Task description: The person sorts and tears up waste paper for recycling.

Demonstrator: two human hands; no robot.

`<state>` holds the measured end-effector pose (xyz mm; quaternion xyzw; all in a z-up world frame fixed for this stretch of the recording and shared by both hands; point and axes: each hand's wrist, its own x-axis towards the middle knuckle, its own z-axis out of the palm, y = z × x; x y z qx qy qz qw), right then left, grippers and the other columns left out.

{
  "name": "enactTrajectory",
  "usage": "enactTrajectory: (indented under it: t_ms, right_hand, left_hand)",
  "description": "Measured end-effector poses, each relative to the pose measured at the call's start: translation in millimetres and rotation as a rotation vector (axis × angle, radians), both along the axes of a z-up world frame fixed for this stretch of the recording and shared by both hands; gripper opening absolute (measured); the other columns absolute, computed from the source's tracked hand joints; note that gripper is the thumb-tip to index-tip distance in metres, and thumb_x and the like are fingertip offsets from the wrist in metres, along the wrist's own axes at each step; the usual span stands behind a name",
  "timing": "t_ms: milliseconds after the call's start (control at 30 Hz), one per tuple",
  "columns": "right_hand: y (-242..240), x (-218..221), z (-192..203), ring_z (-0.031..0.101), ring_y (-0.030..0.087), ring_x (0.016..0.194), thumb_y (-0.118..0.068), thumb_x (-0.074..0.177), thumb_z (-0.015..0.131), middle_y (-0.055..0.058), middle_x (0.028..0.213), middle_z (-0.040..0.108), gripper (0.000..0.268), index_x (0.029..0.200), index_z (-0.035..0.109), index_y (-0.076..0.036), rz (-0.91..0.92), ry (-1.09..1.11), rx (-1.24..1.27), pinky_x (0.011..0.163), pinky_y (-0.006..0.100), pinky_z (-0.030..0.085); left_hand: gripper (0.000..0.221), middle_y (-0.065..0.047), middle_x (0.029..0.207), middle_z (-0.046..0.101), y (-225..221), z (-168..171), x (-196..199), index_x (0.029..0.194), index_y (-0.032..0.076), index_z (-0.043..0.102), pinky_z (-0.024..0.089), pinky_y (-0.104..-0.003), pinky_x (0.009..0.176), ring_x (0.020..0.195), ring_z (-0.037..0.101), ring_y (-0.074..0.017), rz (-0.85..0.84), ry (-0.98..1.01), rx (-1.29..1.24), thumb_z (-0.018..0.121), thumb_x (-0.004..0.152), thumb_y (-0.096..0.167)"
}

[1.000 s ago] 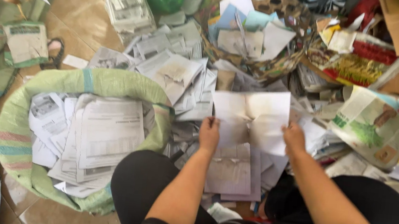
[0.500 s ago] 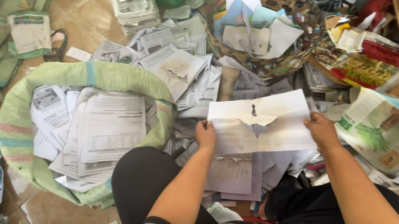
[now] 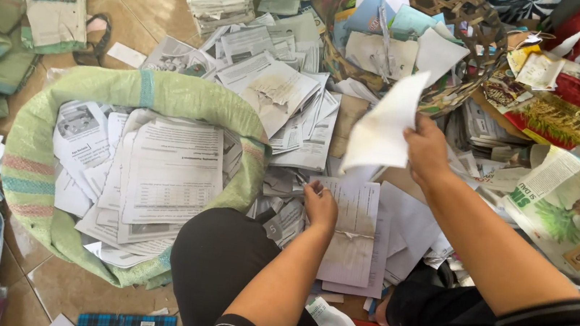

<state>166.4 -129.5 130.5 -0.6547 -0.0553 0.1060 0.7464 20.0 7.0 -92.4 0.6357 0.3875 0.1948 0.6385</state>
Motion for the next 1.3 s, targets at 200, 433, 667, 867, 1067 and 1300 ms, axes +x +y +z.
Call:
enactTrajectory:
  t_ms: [200,433,667,867,1067,1300]
  right_hand:
    - [98,57,7,0.068,0.021,0.106,0.007,0.098,0.049,0.014,0.121,0.07,0.035,0.132,0.058,0.005,-0.068,-0.098,0.074,0.097,0.033,0.053]
    - [126,82,-51,0.065,0.019,0.102,-0.008,0.098,0.058,0.006,0.119,0.066,0.043,0.139,0.047,-0.007,-0.086,0.191,0.24,0.088,0.036,0.053]
    - [-12,12,-228,0.074,0.029,0.073,-0.038,0.087,0.074,0.016,0.08,0.075,0.037,0.089,0.074,-0.002,-0.21,0.11,-0.834,0.072,0.043,0.058]
    - [-118,-73,-401,0.067,0.04,0.112,-0.051,0.081,0.076,0.023,0.118,0.071,0.062,0.117,0.07,-0.002,-0.116,0.22,-1.197,0.098,0.047,0.052]
    - [-94,-104,-419,0.066,0.033,0.118,-0.03,0.07,0.088,0.021,0.132,0.066,0.087,0.143,0.05,0.0,-0.067,0.42,-0.862,0.101,0.04,0.052]
    - [-71,-99,-397,0.07,0.031,0.111,-0.023,0.07,0.086,0.019,0.125,0.072,0.074,0.135,0.058,-0.002,-0.11,0.485,-0.741,0.097,0.04,0.054]
  left_hand:
    - [0.038,-0.019,0.122,0.065,2,30,-1,0.128,-0.001,0.054,0.053,-0.038,0.092,0.105,0.068,-0.0288,0.044,-0.002,-0.037,0.06,0.092,0.012]
    - [0.038,-0.019,0.123,0.064,4,28,-1,0.128,-0.001,0.053,0.053,-0.038,0.093,0.106,0.067,-0.0293,0.029,0.001,-0.06,0.059,0.092,0.009]
    - [0.035,-0.018,0.122,0.066,-1,17,-6,0.127,0.0,0.055,0.053,-0.037,0.095,0.109,0.068,-0.0291,0.045,-0.026,-0.011,0.058,0.092,0.006]
    - [0.039,-0.016,0.124,0.066,1,9,-13,0.13,0.002,0.053,0.051,-0.038,0.098,0.113,0.066,-0.0278,-0.033,-0.004,-0.043,0.058,0.092,0.005]
    - [0.04,-0.017,0.125,0.066,2,5,-11,0.131,0.002,0.052,0.051,-0.037,0.099,0.113,0.066,-0.0276,-0.094,-0.005,-0.076,0.057,0.091,0.005]
    - [0.044,-0.013,0.129,0.065,3,18,-15,0.134,0.005,0.051,0.049,-0.036,0.099,0.116,0.064,-0.0247,-0.095,0.065,-0.225,0.058,0.09,0.006]
